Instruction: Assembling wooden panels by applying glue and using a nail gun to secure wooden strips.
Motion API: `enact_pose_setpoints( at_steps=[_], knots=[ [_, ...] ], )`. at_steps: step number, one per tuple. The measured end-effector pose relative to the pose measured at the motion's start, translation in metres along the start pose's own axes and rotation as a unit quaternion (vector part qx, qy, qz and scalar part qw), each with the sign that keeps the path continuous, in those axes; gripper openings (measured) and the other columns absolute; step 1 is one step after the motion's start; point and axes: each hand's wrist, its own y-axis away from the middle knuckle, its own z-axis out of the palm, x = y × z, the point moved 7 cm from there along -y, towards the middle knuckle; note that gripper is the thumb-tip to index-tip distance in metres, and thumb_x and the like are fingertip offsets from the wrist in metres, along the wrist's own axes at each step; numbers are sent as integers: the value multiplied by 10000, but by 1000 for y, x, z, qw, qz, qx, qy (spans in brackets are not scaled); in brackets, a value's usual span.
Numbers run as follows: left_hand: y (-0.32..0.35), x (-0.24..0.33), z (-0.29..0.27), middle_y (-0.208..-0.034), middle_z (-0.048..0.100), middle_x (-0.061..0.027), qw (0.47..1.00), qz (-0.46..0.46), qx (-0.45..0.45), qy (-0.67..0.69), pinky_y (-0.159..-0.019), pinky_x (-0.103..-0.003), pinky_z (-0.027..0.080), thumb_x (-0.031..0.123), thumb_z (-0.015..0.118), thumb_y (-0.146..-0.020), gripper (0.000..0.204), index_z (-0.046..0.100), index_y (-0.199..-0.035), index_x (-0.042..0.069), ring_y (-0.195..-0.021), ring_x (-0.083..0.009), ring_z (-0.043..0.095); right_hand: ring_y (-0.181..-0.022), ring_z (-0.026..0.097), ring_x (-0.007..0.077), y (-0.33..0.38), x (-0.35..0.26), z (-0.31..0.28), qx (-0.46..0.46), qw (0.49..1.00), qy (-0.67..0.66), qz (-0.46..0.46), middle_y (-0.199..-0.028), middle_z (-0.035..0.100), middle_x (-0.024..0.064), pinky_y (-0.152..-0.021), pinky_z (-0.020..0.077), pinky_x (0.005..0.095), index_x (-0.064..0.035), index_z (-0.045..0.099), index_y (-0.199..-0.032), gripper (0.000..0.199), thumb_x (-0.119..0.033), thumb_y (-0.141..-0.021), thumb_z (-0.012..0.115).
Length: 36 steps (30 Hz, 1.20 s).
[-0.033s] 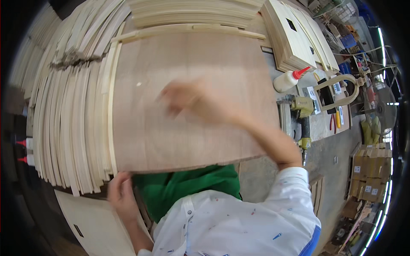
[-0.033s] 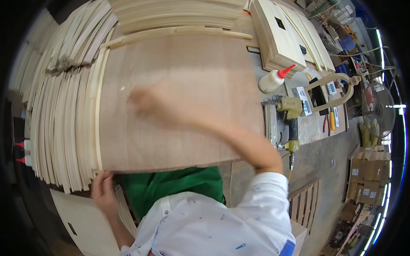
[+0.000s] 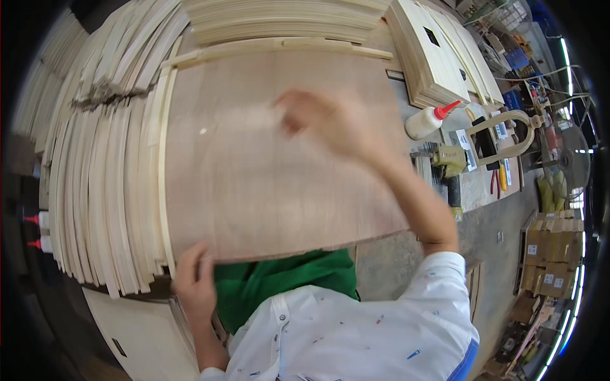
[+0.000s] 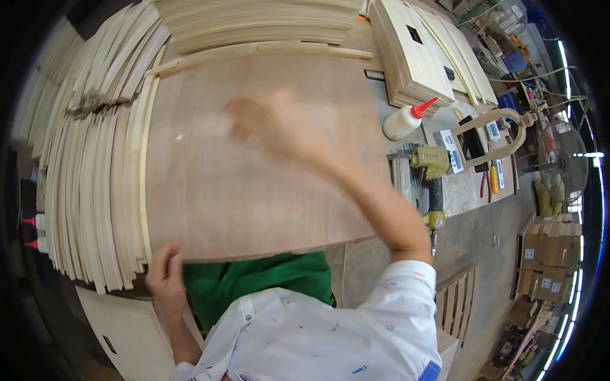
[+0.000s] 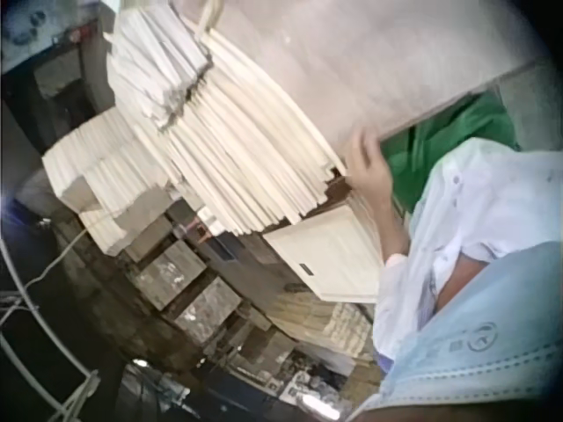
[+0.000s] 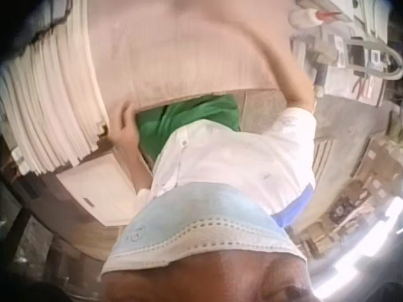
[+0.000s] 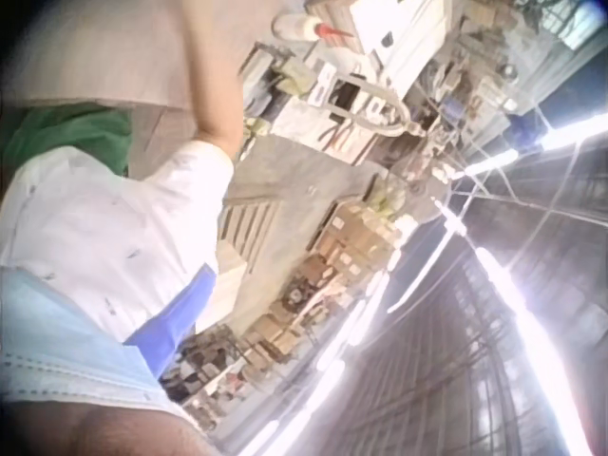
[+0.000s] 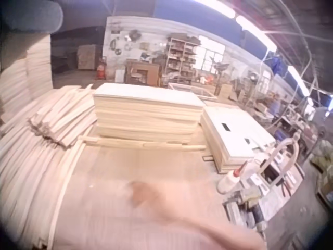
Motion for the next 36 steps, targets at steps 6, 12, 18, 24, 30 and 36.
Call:
enact_pose_setpoints(
  at_steps=[6, 12, 18, 24, 30, 36],
  knots=[
    [-91, 65, 110, -1046, 643, -149, 974, 214, -74, 26, -897, -381, 484, -27, 658, -789, 246, 651, -1033, 2, -1040, -331, 595, -991, 628, 417, -50, 133, -300, 350, 801, 463, 146, -1039, 661, 264, -895, 483, 449, 66, 622, -1082, 507, -380, -840, 611],
    [-101, 52, 120, -1045, 650, -128, 972, 214, -101, 1, -886, -391, 484, -30, 671, -766, 232, 668, -994, 10, -1045, -312, 591, -1137, 581, 398, -77, 251, -397, 243, 737, 510, 370, -1177, 628, 242, -938, 471, 479, -21, 618, -1172, 543, -454, -845, 634],
    [-102, 48, 120, -1024, 659, -113, 976, 188, -106, 21, -883, -389, 484, -37, 672, -752, 225, 675, -972, 10, -1027, -309, 599, -1138, 587, 385, -78, 301, -421, 197, 753, 469, 418, -1212, 626, 208, -926, 467, 482, -20, 636, -1156, 566, -484, -832, 650],
    [-101, 50, 122, -1022, 652, -121, 970, 207, -117, 42, -874, -383, 484, -37, 672, -758, 219, 666, -972, 8, -1020, -316, 597, -828, 665, 379, -74, 281, -510, 182, 663, 688, 233, -854, 666, 238, -729, 506, 459, -18, 673, -1067, 384, -353, -902, 583],
    [-104, 48, 117, -1029, 651, -128, 978, 175, -103, 46, -904, -403, 473, -55, 652, -768, 215, 661, -976, 2, -1037, -323, 592, -797, 614, 228, -87, 53, -381, 409, 822, 378, 120, -866, 658, 156, -733, 476, 359, 28, 640, -1031, 315, -196, -810, 627],
    [-103, 48, 110, -1031, 646, -100, 975, 210, -54, 55, -876, -381, 489, -27, 678, -754, 237, 660, -985, 20, -1017, -284, 601, -1128, 604, 207, -58, -34, -230, 190, 853, 472, -116, -1228, 645, 99, -940, 474, 340, -78, 621, -1249, 438, -340, -897, 621]
  ],
)
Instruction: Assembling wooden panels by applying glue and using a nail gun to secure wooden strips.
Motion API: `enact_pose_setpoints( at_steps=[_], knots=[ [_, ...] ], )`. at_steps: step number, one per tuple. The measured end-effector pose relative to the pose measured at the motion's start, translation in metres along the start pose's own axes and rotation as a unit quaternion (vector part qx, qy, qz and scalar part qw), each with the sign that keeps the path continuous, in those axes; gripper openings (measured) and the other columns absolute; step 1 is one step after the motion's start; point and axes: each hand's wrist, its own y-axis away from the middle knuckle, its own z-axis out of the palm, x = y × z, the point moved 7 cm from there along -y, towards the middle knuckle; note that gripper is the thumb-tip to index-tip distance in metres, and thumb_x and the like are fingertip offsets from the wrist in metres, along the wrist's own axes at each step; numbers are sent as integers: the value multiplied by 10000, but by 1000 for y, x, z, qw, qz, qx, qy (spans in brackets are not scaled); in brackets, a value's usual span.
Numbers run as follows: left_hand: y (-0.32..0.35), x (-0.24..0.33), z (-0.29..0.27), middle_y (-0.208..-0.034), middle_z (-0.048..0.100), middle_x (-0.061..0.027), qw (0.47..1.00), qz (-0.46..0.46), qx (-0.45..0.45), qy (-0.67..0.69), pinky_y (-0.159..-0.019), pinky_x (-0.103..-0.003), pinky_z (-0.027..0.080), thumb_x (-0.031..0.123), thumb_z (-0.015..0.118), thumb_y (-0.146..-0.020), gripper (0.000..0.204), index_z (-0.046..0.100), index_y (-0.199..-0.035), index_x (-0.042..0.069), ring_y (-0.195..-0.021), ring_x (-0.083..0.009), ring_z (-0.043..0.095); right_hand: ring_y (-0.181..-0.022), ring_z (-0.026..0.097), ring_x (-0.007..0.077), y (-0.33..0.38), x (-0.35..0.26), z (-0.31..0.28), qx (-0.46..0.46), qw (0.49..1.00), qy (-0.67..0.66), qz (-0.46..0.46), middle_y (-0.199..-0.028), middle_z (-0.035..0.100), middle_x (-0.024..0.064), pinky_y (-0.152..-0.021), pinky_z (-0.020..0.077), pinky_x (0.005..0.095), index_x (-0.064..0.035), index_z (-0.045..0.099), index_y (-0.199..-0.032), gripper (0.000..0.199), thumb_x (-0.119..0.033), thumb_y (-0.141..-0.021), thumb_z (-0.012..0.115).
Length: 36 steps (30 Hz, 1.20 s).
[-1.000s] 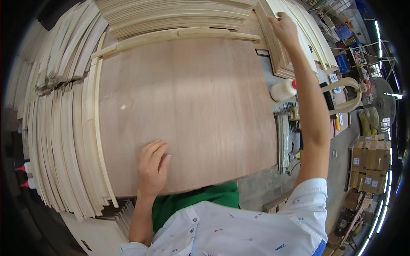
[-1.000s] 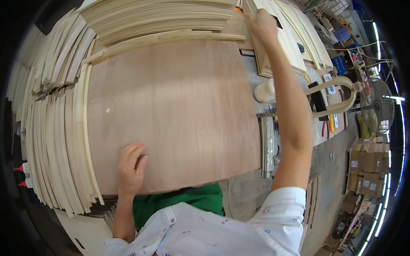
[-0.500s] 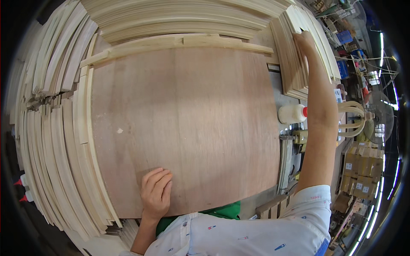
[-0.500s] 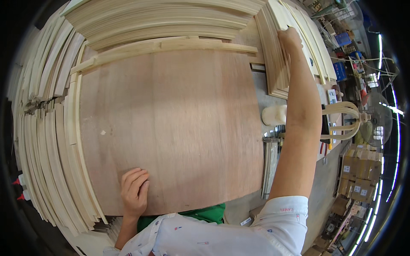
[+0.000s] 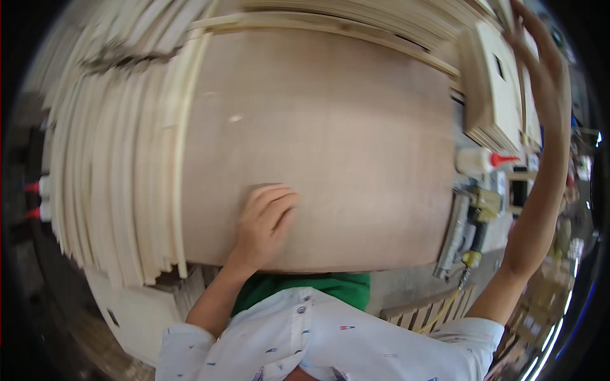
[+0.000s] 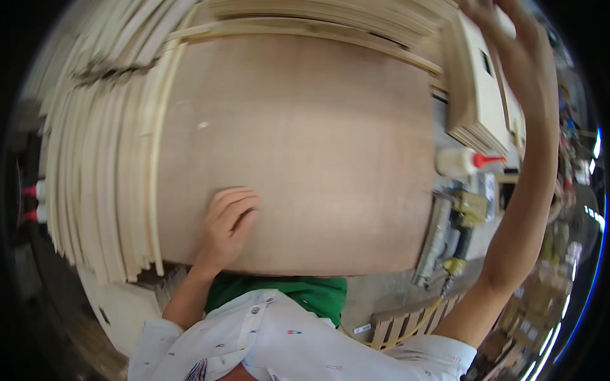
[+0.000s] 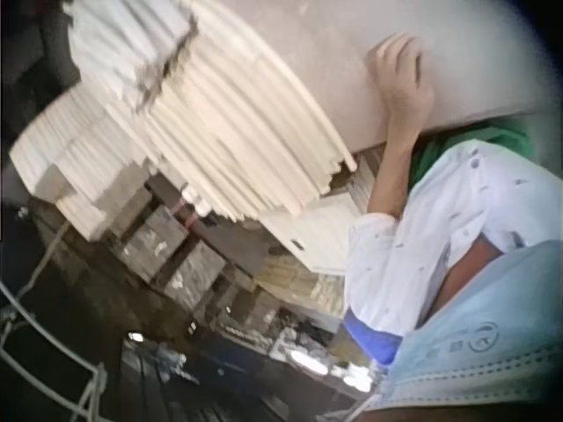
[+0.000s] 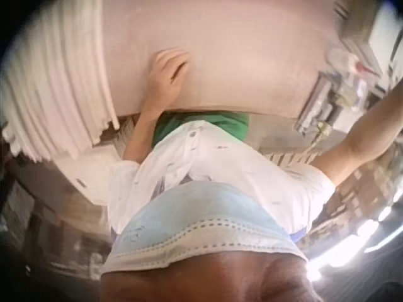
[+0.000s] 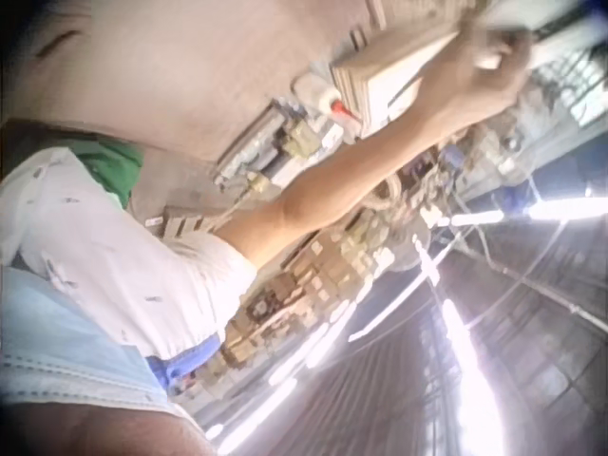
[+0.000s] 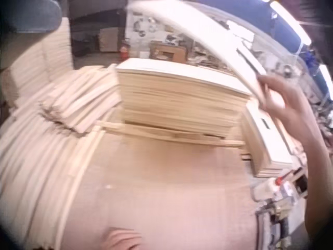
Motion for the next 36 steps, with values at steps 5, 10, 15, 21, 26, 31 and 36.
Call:
enact_pose_setpoints(
  at_steps=[5, 10, 15, 21, 26, 31, 36],
  knots=[
    [8, -7, 2, -1024, 657, -107, 999, -1, 16, 45, -863, -367, 500, -28, 685, -751, 229, 673, -974, 23, -1006, -282, 615, -1295, 433, 329, 62, -121, 110, -152, 976, -125, -99, -1349, 510, 167, -1107, 332, 410, -38, 487, -1333, 619, -73, -764, 729],
    [12, -7, 0, -1014, 656, -99, 999, 11, 36, 37, -859, -370, 498, -13, 680, -758, 229, 674, -983, 29, -997, -279, 613, -1274, 432, 344, 88, -123, 196, -265, 951, -138, -83, -1314, 522, 190, -1066, 348, 429, 20, 492, -1281, 571, -84, -764, 712],
    [17, -9, 0, -1028, 648, -97, 998, 21, 32, 47, -868, -374, 491, -6, 675, -763, 236, 665, -997, 28, -1016, -278, 600, -1288, 425, 338, 79, -115, 232, -279, 949, -140, -49, -1345, 509, 189, -1076, 346, 421, 25, 498, -1291, 560, -71, -775, 692],
    [14, -10, 5, -1085, 622, -126, 998, 30, 11, 54, -902, -400, 476, 4, 663, -776, 222, 651, -997, 21, -1059, -306, 579, -1283, 441, 341, 63, -126, 250, -260, 956, -116, -73, -1359, 510, 175, -1074, 362, 412, 25, 519, -1282, 509, -71, -804, 663],
    [-16, -31, -7, -1318, 514, -208, 991, -2, 23, -132, -1054, -461, 372, 184, 700, -805, 479, 561, -1223, -5, -1252, -374, 462, -1282, 445, 331, 69, -121, 252, -206, 965, -152, -63, -1356, 517, 160, -1068, 369, 408, 20, 524, -1279, 457, -91, -848, 631],
    [-74, -95, -28, -1457, 382, -245, 949, -71, 5, -307, -1140, -468, 248, 402, 622, -873, 707, 414, -1382, -42, -1394, -363, 301, -1258, 465, 334, 70, -125, 255, -208, 963, -154, -80, -1359, 509, 154, -1031, 392, 433, 10, 512, -1281, 449, -121, -867, 622],
    [-60, -88, -10, -1481, 358, -234, 953, -38, -21, -300, -1157, -457, 218, 443, 577, -894, 727, 392, -1402, -43, -1414, -355, 272, -1193, 511, 350, 68, -130, 253, -181, 970, -79, -144, -1310, 521, 175, -981, 421, 457, 2, 500, -1272, 425, -90, -868, 594]
  ],
)
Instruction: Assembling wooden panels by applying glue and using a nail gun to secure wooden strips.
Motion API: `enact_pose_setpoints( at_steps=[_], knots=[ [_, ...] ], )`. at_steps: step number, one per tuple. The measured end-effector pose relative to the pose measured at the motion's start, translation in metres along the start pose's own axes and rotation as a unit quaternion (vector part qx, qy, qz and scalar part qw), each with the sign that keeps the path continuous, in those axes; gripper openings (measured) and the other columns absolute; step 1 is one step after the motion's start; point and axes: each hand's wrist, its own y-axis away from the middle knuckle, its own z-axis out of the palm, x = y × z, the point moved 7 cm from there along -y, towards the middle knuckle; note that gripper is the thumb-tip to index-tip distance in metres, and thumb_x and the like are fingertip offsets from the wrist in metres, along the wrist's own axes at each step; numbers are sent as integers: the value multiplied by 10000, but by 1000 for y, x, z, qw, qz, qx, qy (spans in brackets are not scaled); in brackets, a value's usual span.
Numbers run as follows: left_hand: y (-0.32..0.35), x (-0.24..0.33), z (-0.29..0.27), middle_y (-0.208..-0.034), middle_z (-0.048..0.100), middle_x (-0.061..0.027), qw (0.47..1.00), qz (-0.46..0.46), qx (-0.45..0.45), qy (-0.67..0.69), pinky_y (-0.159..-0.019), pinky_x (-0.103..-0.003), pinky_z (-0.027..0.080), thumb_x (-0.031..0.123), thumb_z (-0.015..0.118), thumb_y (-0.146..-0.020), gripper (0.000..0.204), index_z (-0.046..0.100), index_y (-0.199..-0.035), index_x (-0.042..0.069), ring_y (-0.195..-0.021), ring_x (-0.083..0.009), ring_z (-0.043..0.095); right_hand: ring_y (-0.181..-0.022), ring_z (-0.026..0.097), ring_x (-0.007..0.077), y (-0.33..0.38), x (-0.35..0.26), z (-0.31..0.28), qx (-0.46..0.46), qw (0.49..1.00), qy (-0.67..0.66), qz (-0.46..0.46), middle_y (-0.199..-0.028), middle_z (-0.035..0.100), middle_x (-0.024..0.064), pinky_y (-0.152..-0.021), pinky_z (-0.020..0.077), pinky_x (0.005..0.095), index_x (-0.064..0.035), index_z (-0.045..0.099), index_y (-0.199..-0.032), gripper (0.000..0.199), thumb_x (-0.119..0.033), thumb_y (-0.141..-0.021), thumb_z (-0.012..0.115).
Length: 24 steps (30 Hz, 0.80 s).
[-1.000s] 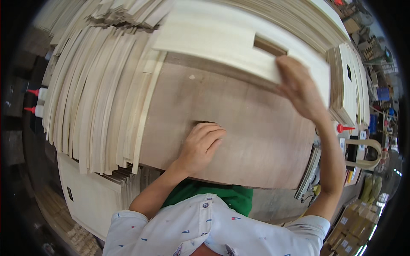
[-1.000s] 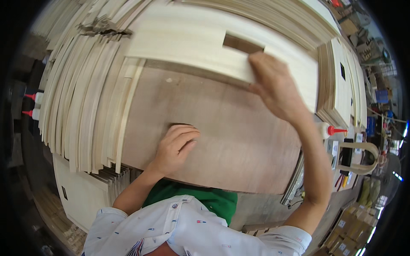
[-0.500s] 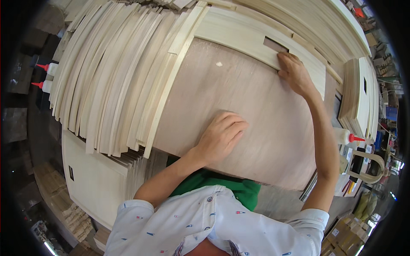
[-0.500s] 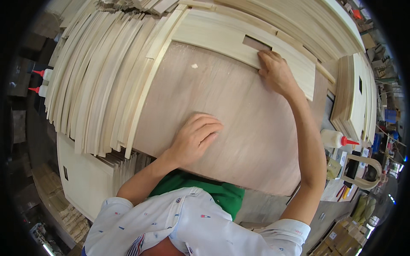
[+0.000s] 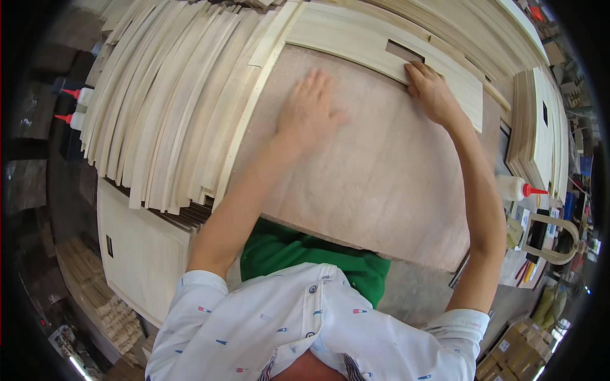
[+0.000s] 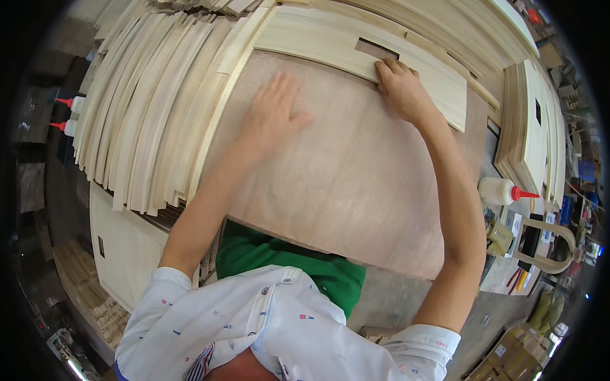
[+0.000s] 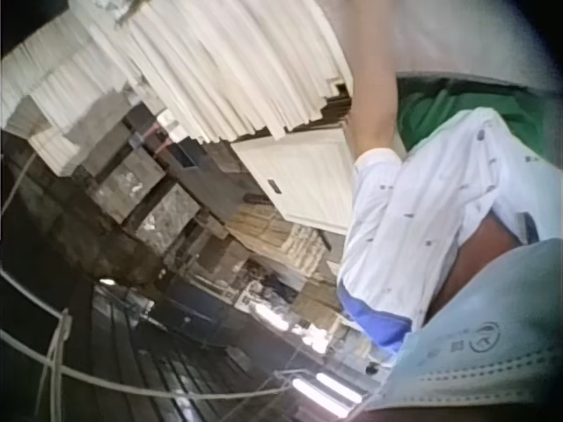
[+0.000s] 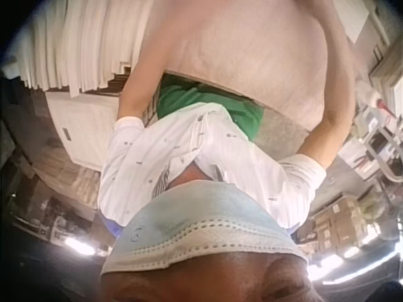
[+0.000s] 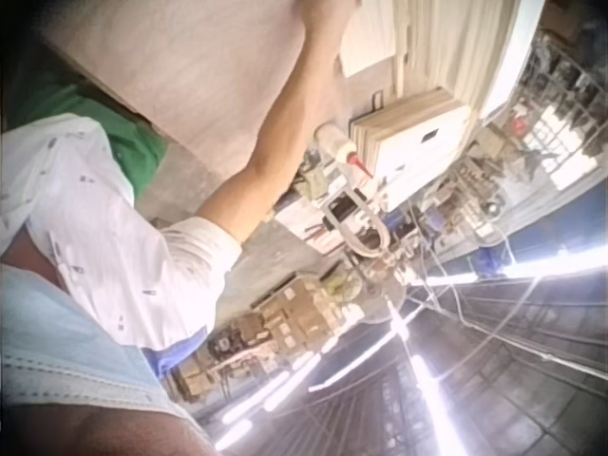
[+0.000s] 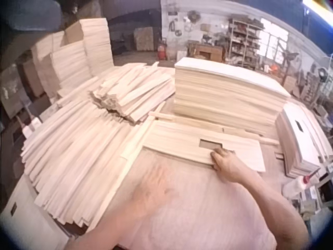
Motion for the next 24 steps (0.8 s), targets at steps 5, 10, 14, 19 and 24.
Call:
enact_pose_setpoints(
  at_steps=[5, 10, 14, 19, 24],
  knots=[
    [90, 71, 4, -1343, 517, -198, 964, 207, -4, 168, -1086, -446, 352, 242, 635, -866, 448, 570, -1229, -13, -1293, -348, 448, -1076, 572, 354, -3, -18, -19, 17, 994, 105, -6, -1140, 593, 210, -928, 443, 466, -8, 533, -1180, 337, -10, -844, 520],
    [155, 111, -71, -1208, 615, -154, 927, 116, -26, 356, -956, -408, 456, 87, 696, -805, 306, 644, -1094, 2, -1124, -314, 580, -934, 615, 417, -35, -1, -46, 7, 997, 71, -14, -978, 638, 246, -778, 490, 486, -41, 546, -1215, 350, -42, -880, 444],
    [184, 104, -86, -1147, 651, -139, 897, 75, -67, 430, -883, -368, 494, 56, 710, -787, 285, 662, -1063, 4, -1036, -289, 624, -929, 623, 431, -47, 15, -61, -18, 994, 79, 71, -965, 645, 275, -774, 487, 498, -30, 597, -1175, 343, -64, -904, 390],
    [209, 85, -106, -1074, 685, -118, 922, 20, -33, 386, -830, -355, 519, 22, 701, -787, 242, 679, -1027, 7, -956, -274, 650, -853, 616, 451, -43, -19, -56, -74, 993, 72, 50, -873, 618, 295, -740, 475, 498, -15, 625, -1146, 357, -30, -824, 472],
    [225, 85, -123, -1081, 680, -115, 919, 13, -11, 394, -828, -357, 522, 10, 695, -790, 234, 674, -1023, 9, -957, -271, 650, -775, 631, 420, 32, -105, -88, -103, 994, -19, 7, -793, 629, 257, -690, 499, 487, -38, 647, -1047, 258, -59, -835, 503]
  ],
)
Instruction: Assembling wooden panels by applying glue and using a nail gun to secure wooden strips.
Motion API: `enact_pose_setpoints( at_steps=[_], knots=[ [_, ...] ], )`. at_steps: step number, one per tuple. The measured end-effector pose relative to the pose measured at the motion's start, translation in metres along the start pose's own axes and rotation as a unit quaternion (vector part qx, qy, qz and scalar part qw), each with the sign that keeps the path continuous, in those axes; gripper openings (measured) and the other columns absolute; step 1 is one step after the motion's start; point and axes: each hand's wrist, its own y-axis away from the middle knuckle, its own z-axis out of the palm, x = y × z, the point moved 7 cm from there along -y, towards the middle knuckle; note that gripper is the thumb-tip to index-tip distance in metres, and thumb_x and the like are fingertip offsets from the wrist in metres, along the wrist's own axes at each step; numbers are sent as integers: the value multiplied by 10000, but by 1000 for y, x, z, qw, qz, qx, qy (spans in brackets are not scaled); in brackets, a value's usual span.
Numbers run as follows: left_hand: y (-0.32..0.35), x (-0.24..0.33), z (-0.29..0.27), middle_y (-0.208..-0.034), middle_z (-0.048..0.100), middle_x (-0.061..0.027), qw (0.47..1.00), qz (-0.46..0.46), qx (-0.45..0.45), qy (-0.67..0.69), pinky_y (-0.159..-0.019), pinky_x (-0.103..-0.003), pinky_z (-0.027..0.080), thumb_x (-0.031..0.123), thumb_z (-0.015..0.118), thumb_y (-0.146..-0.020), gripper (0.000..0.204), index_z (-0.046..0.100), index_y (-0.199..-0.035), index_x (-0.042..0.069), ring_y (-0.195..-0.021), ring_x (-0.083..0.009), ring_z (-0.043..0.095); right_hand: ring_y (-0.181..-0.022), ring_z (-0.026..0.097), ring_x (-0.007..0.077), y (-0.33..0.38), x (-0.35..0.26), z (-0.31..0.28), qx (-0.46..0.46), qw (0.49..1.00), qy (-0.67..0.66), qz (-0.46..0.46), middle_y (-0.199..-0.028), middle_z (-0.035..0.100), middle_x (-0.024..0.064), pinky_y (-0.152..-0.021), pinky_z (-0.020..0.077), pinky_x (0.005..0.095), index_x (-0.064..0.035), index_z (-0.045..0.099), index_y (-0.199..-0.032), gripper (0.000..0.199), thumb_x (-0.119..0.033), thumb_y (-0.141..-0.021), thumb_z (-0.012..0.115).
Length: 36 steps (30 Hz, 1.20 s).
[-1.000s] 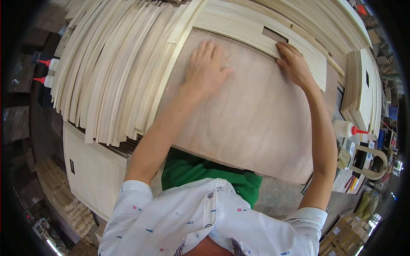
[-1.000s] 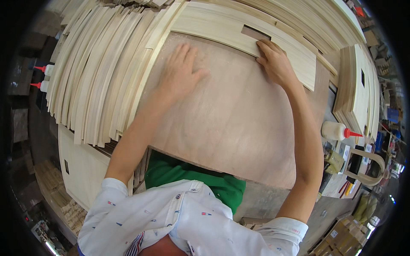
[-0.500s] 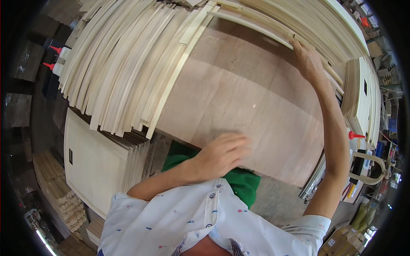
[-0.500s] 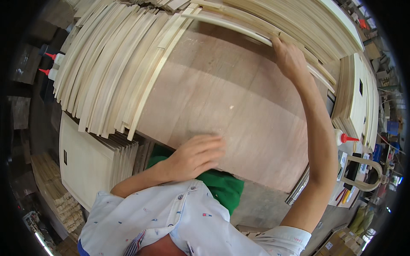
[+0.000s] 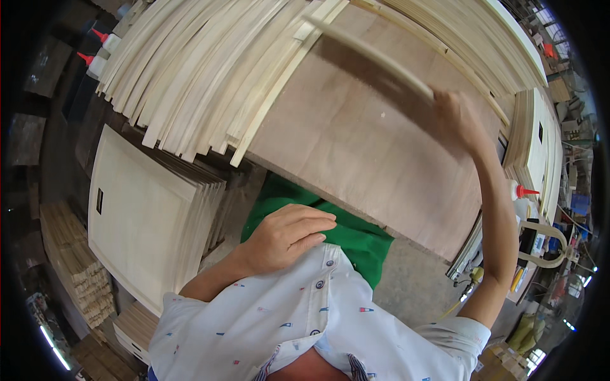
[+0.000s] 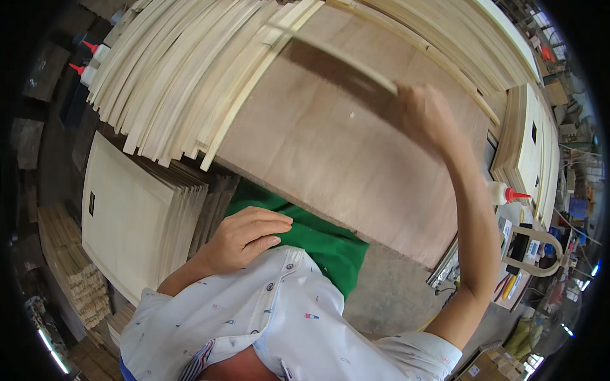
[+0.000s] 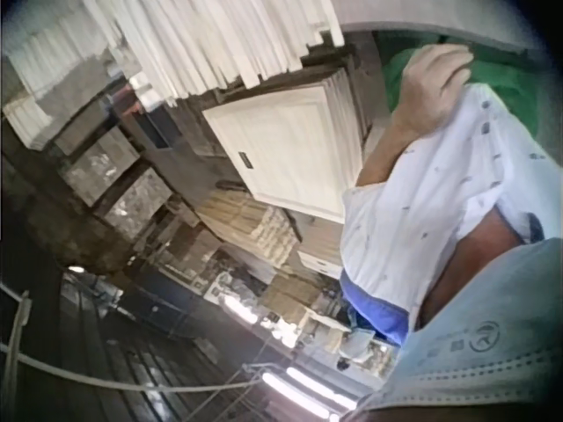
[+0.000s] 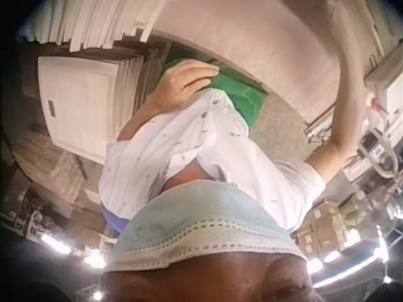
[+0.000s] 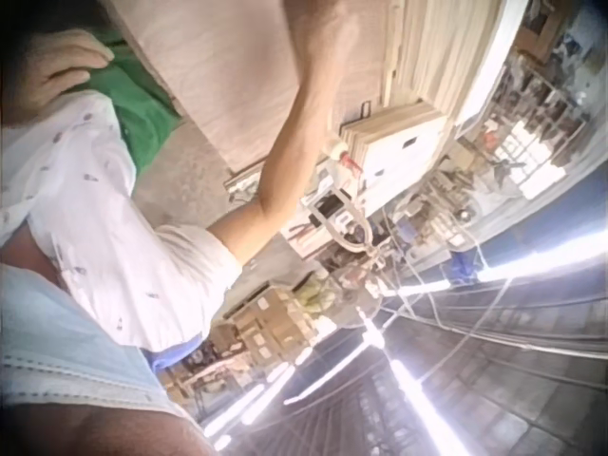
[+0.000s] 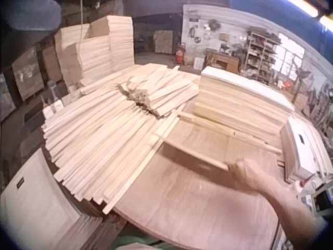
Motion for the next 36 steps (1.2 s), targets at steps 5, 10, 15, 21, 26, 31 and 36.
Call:
enact_pose_setpoints(
  at_steps=[5, 10, 15, 21, 26, 31, 36],
  knots=[
    [-3, 56, 1, -1092, 670, -130, 993, 86, -47, 60, -802, -356, 535, 17, 707, -789, 235, 667, -1020, 0, -955, -276, 658, -673, 604, 339, 108, -101, 3, -107, 987, -73, -97, -756, 597, 162, -633, 498, 430, 17, 579, -1196, 497, 20, -700, 618],
    [8, 108, 13, -1096, 661, -173, 931, 163, -167, 283, -770, -369, 561, 20, 674, -846, 219, 658, -1056, -41, -931, -306, 670, -726, 642, 347, 154, -163, -21, -204, 928, -250, -185, -803, 639, 171, -647, 525, 419, 25, 592, -1082, 374, -10, -711, 624],
    [6, 102, 12, -1091, 666, -175, 937, 154, -160, 270, -766, -345, 559, 18, 661, -858, 218, 658, -1067, -42, -923, -281, 673, -806, 657, 356, 134, -103, -70, -38, 968, -242, -62, -888, 655, 191, -698, 524, 378, 15, 569, -1183, 393, -23, -796, 629],
    [-33, 38, 15, -1065, 683, -120, 992, 70, -78, 77, -770, -335, 543, 17, 681, -831, 219, 671, -1049, 3, -913, -249, 671, -958, 551, 343, 76, -34, -74, 83, 996, -28, 12, -1030, 568, 204, -864, 441, 396, -39, 486, -1343, 438, -240, -960, 549],
    [-63, 0, 29, -1051, 679, -123, 994, 40, -82, 65, -812, -319, 530, 13, 656, -850, 201, 678, -1050, 3, -948, -257, 660, -1010, 522, 320, 19, 51, 20, 70, 996, 56, 27, -1055, 545, 163, -905, 422, 430, -144, 467, -1386, 501, -347, -939, 566],
    [-103, -45, 26, -1075, 671, -132, 997, 17, -79, 5, -860, -358, 514, 48, 633, -863, 213, 676, -1070, 21, -987, -273, 643, -1070, 499, 290, -12, 86, 51, 99, 991, 94, -4, -1145, 535, 114, -944, 392, 426, -183, 431, -1415, 555, -393, -921, 571],
    [-181, -89, 11, -1105, 662, -141, 992, 66, -2, -112, -925, -394, 481, 81, 643, -838, 238, 676, -1065, 19, -1055, -309, 611, -1127, 483, 294, -40, 97, 71, 80, 990, 114, -8, -1195, 532, 102, -964, 385, 429, -219, 422, -1421, 551, -421, -925, 551]
  ],
)
